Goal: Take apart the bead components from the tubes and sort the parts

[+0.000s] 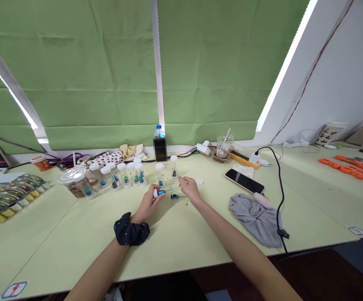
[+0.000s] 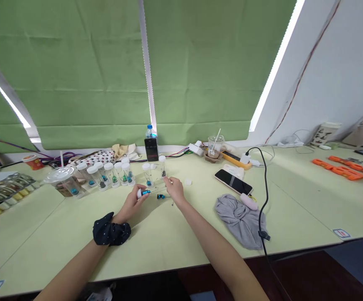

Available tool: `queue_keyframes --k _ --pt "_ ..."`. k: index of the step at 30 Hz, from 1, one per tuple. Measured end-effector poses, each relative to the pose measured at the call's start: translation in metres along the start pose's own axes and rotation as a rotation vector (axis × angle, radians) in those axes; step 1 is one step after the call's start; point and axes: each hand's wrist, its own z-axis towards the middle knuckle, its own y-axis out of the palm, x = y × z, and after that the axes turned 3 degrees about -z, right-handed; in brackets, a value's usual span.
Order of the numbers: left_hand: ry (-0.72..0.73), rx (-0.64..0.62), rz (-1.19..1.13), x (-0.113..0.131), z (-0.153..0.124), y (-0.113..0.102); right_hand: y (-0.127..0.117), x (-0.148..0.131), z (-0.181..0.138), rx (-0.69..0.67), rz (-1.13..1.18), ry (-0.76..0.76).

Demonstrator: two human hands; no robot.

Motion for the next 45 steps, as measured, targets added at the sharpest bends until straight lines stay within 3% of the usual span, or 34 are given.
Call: queue_keyframes --k 7,12,17,22,27,32,37,42,45 --pt "-0.075 0.142 -0.015 0.003 0.001 0.002 0.008 -0.001 -0.008 0.080 -0.043 -0.103" --pt "-0.223 0.206 -0.310 0.004 0.005 0.006 0.016 -0.003 -0.015 0.128 -0.020 -0.136" --pt "-0.445 0.135 -0.667 0.002 0.010 0.006 0.016 -0.010 -0.018 0.101 -0.070 -0.253" --pt "-0.696 0.036 -0.798 -0.006 0.013 -0.004 0.008 -0.013 -0.018 -0.055 -0.112 -0.382" --pt "-0.806 0.044 -0.803 -0.020 0.014 -0.016 0.006 -0.008 -0.012 -0.294 -0.048 -0.496" --pt "-0.885 0.013 -0.813 -0.026 0.017 -0.020 0.006 -0.010 -0.011 -0.355 0.042 -0.614" --pt "-0.792 0.080 -0.813 -0.017 0.013 -0.022 0.004 -0.012 -0.010 -0.346 0.073 -0.568" --pt "-0.285 0.105 -0.639 0.002 0.007 -0.026 0.001 -0.001 -0.002 -0.313 0.113 -0.235" --pt "-0.251 0.130 -0.525 0.000 0.009 -0.027 -0.004 -0.001 0.000 -0.342 0.130 -0.237"
